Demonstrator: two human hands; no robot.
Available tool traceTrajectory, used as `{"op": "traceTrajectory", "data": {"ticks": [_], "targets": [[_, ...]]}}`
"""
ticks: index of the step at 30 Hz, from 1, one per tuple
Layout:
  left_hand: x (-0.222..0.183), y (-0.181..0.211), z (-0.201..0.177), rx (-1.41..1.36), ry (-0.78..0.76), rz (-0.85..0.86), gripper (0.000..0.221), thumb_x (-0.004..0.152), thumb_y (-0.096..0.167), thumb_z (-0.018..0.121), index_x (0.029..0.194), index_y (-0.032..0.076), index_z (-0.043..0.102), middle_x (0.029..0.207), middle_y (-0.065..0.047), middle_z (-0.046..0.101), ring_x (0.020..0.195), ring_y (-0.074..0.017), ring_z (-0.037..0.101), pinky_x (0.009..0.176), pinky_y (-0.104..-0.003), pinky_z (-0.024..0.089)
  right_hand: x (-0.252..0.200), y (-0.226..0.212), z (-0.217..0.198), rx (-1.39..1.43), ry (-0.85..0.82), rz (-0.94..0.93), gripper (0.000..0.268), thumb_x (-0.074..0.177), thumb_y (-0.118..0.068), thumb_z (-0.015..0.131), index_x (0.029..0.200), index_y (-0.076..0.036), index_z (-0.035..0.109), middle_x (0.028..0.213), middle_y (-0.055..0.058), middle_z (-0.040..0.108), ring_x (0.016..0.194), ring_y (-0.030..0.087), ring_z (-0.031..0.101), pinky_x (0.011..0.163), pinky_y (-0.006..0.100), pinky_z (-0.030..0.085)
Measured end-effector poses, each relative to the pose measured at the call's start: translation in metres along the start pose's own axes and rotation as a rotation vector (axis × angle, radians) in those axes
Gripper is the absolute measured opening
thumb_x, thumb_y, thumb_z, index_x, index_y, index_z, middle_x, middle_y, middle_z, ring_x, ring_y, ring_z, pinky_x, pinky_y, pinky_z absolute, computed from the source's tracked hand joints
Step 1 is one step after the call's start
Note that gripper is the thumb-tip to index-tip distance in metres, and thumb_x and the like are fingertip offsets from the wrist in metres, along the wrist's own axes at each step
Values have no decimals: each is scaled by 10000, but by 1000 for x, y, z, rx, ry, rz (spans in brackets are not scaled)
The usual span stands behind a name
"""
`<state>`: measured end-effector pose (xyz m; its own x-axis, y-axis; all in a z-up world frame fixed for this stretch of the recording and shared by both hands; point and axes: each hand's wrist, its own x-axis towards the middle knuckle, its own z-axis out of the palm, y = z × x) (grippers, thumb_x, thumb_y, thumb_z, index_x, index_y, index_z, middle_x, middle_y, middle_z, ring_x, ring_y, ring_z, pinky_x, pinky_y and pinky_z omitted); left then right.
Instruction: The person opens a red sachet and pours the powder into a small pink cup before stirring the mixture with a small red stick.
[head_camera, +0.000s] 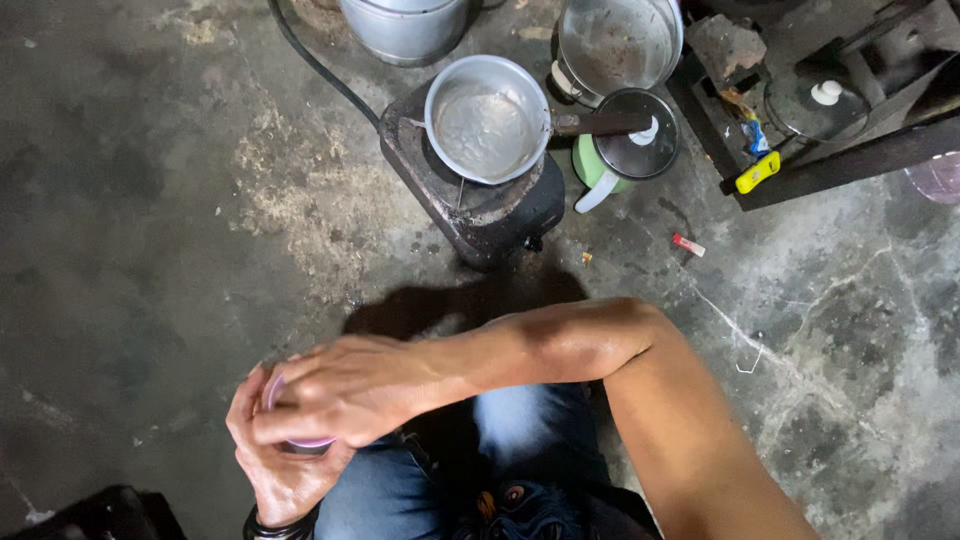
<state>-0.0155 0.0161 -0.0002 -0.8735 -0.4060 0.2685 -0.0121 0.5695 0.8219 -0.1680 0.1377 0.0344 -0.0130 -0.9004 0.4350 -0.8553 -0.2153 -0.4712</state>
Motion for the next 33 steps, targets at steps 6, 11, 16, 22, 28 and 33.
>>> {"op": "traceTrajectory", "data": {"ticks": [6, 11, 16, 22, 28, 33], "targets": [[-2, 3, 0, 31, 7, 10, 1083, 600, 274, 910, 1471, -21, 338, 1313, -239, 584, 1150, -321, 666, 955, -434, 587, 7, 1, -2, -94, -7, -47, 261, 1013, -200, 583, 1266, -135, 586, 1080, 45, 692, 1037, 213, 654, 787, 364, 543], [-6, -4, 0, -153, -11, 52, 1073, 677, 253, 885, 1538, -23, 308, 1362, -215, 609, 1231, -324, 659, 1066, -461, 560, 2, -10, -6, 29, 10, -82, 222, 974, -221, 588, 1196, -213, 594, 1087, 28, 662, 1056, 188, 660, 839, 324, 568], [-9, -3, -4, 25, -7, -51, 1119, 579, 284, 920, 1482, -23, 334, 1301, -205, 599, 1124, -306, 683, 940, -430, 584, 14, -3, -11, -68, -347, 57, 192, 1064, -216, 553, 1233, -131, 580, 1051, 21, 698, 1005, 184, 671, 779, 351, 561], [-10, -7, -2, 81, 26, 87, 1036, 587, 303, 926, 1415, 19, 372, 1359, -270, 546, 1167, -349, 656, 981, -449, 573, 0, -1, -12, -158, -69, 1, 299, 1018, -173, 603, 1310, -122, 571, 1025, 62, 661, 1030, 244, 661, 857, 392, 554], [-6, -2, -4, -44, -26, -4, 1072, 647, 262, 895, 1500, -50, 326, 1223, -200, 627, 1071, -302, 691, 942, -426, 596, -3, -6, -4, 117, 133, -118, 374, 968, -208, 568, 1336, -153, 541, 1029, 74, 644, 1054, 245, 646, 858, 384, 533], [-3, 0, -5, 16, -6, 37, 1077, 604, 244, 899, 1465, -62, 330, 1254, -238, 605, 1089, -316, 677, 935, -424, 578, 2, 1, -3, 3, -8, -49, 247, 985, -230, 583, 1217, -153, 548, 1047, 54, 666, 1066, 233, 636, 876, 376, 536]]}}
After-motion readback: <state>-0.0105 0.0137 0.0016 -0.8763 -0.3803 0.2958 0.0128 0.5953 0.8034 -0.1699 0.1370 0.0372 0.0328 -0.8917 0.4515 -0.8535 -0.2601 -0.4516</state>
